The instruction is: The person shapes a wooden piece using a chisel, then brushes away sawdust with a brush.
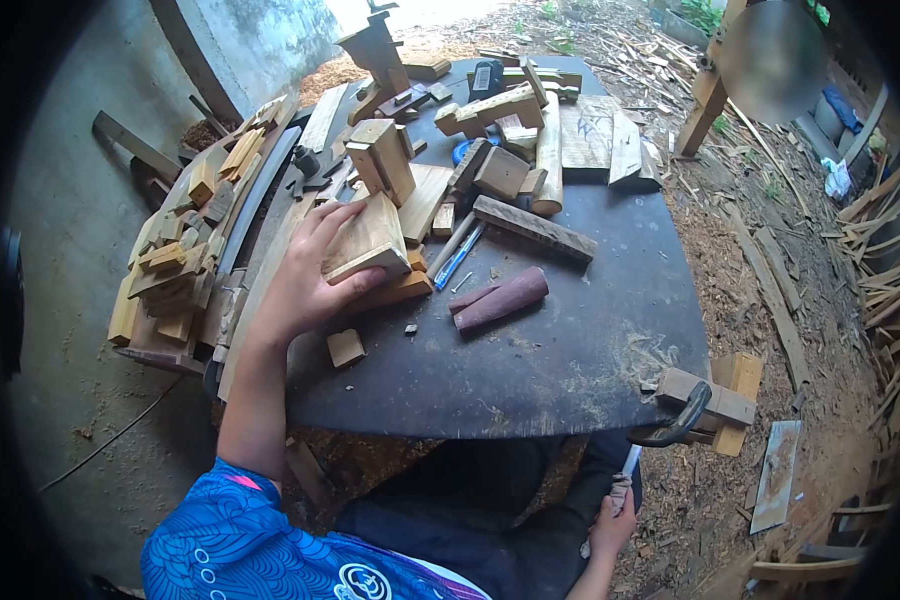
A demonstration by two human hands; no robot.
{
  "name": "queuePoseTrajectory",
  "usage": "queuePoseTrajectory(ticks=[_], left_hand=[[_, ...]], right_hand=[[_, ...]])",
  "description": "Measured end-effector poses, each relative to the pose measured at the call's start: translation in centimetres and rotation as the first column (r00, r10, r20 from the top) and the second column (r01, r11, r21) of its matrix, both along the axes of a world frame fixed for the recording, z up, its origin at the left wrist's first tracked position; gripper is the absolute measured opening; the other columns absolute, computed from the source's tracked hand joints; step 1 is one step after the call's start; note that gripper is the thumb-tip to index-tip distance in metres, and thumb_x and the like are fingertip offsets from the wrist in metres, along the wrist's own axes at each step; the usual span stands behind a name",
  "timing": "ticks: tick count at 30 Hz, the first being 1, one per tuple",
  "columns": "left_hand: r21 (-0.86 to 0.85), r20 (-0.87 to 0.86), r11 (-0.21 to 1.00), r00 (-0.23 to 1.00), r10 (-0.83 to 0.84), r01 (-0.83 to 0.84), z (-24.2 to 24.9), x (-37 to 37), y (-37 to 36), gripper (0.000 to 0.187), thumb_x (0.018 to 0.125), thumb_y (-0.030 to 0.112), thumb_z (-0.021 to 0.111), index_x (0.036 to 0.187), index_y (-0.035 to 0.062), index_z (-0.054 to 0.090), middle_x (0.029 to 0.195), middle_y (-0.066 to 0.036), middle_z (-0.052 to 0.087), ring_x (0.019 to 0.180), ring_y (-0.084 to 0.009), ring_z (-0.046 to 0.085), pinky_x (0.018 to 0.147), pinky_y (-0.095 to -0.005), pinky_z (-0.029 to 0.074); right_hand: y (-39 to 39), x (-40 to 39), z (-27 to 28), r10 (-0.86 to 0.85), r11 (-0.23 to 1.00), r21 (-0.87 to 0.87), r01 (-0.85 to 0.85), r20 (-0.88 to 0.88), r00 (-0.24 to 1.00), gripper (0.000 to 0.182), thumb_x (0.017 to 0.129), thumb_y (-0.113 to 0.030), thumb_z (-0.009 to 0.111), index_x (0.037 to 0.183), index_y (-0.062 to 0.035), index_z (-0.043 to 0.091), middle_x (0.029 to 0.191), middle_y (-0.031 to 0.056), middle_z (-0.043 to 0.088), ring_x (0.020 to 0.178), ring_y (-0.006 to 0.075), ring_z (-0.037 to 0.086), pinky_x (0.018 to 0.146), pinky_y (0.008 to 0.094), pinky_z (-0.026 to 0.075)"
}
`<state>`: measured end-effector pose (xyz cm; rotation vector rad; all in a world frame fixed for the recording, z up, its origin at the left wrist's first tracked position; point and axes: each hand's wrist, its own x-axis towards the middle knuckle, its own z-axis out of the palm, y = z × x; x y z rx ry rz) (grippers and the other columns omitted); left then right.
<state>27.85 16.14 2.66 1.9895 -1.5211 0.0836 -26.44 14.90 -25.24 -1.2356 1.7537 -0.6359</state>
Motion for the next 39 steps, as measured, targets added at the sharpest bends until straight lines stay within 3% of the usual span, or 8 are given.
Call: queuePoseTrajectory(ticks=[6, 12, 18, 21, 23, 27, 35, 39], left_hand=[[-0.013, -0.007, 0.999, 0.999, -0.039, 0.039, 0.0, -0.1, -0.2, 0.078, 0.08, 0.042, 0.084, 0.142, 0.0037, 0.057, 0.136, -0.023, 0.057, 0.13, -0.0406, 0.054, 0.111, -0.0471, 0.043], [0.018, -0.081, 1.0, 0.997, 0.008, -0.007, 0.9, -0.4, 0.1, 0.079, 0.076, 0.042, 0.085, 0.14, 0.0015, 0.06, 0.14, -0.024, 0.059, 0.132, -0.0403, 0.056, 0.114, -0.0469, 0.041], [-0.145, -0.01, 0.985, 0.996, 0.088, -0.089, 0.8, 1.8, 0.9, 0.077, 0.076, 0.049, 0.086, 0.134, 0.0033, 0.065, 0.137, -0.024, 0.061, 0.131, -0.0414, 0.055, 0.113, -0.0483, 0.042], [-0.213, 0.035, 0.943, 0.962, 0.27, -0.257, 0.4, 3.0, 1.5, 0.08, 0.078, 0.056, 0.084, 0.134, 0.0032, 0.065, 0.134, -0.023, 0.063, 0.125, -0.0421, 0.057, 0.111, -0.0486, 0.043], [-0.172, 0.024, 0.908, 0.92, 0.392, -0.382, 0.0, 4.0, 1.9, 0.078, 0.079, 0.058, 0.081, 0.135, 0.0055, 0.066, 0.131, -0.019, 0.064, 0.125, -0.0403, 0.056, 0.108, -0.0479, 0.046], [-0.075, -0.006, 0.823, 0.825, 0.565, -0.564, -0.5, 5.2, 2.3, 0.078, 0.081, 0.062, 0.079, 0.137, 0.0093, 0.065, 0.133, -0.016, 0.063, 0.126, -0.0397, 0.053, 0.107, -0.0471, 0.047], [0.028, 0.045, 0.775, 0.775, 0.63, -0.631, -0.9, 5.2, 2.2, 0.076, 0.08, 0.061, 0.079, 0.139, 0.0142, 0.064, 0.133, -0.014, 0.061, 0.126, -0.0381, 0.052, 0.107, -0.046, 0.048], [0.103, 0.031, 0.754, 0.76, 0.649, -0.649, -0.5, 5.2, 2.1, 0.075, 0.08, 0.059, 0.08, 0.138, 0.0152, 0.065, 0.133, -0.013, 0.062, 0.127, -0.037, 0.052, 0.108, -0.0453, 0.049]], right_hand=[[-0.4, -2.0, 0.3, -0.117, 0.988, 0.136, 0.076, 0.326, 0.938, 0.049, 0.102, -0.015, 0.064, 0.148, -0.0086, 0.05, 0.067, -0.0006, 0.054, 0.045, 0.0085, 0.049, 0.037, 0.0247, 0.041], [-0.1, 0.3, 1.3, -0.007, 0.999, 0.051, 0.006, 0.007, 1.0, 0.051, 0.101, -0.015, 0.066, 0.149, -0.0068, 0.05, 0.067, -0.0001, 0.055, 0.045, 0.0092, 0.049, 0.04, 0.0256, 0.042], [-0.4, -2.1, -0.7, -0.08, 0.996, 0.062, 0.064, 0.305, 0.949, 0.041, 0.103, -0.021, 0.064, 0.14, -0.0066, 0.055, 0.066, 0.0003, 0.055, 0.046, 0.0089, 0.05, 0.039, 0.0246, 0.04], [-0.8, -3.7, -4.6, 0.043, 0.998, -0.057, -0.036, 0.122, 0.992, 0.036, 0.103, -0.02, 0.064, 0.135, -0.0054, 0.057, 0.065, -0.0005, 0.054, 0.045, 0.0085, 0.049, 0.038, 0.0253, 0.039], [-1.5, -3.5, -5.1, 0.091, 0.98, -0.174, -0.092, -0.013, 0.996, 0.035, 0.103, -0.02, 0.064, 0.134, -0.0051, 0.057, 0.065, -0.001, 0.053, 0.045, 0.0083, 0.048, 0.038, 0.0255, 0.039], [-1.2, -3.9, -1.9, 0.008, 1.0, -0.029, -0.002, 0.206, 0.978, 0.04, 0.102, -0.016, 0.064, 0.139, -0.0039, 0.055, 0.064, -0.0008, 0.052, 0.045, 0.0082, 0.048, 0.037, 0.0249, 0.039], [-0.5, -2.8, -1.7, -0.01, 0.998, -0.063, 0.013, 0.049, 0.999, 0.046, 0.102, -0.014, 0.063, 0.145, -0.0032, 0.051, 0.067, 0.001, 0.054, 0.046, 0.0086, 0.049, 0.038, 0.0242, 0.04], [-0.8, -3.6, -1.7, -0.018, 1.0, -0.012, 0.02, 0.162, 0.987, 0.046, 0.102, -0.013, 0.063, 0.145, -0.003, 0.05, 0.071, 0.0022, 0.056, 0.048, 0.009, 0.049, 0.038, 0.0243, 0.042]])
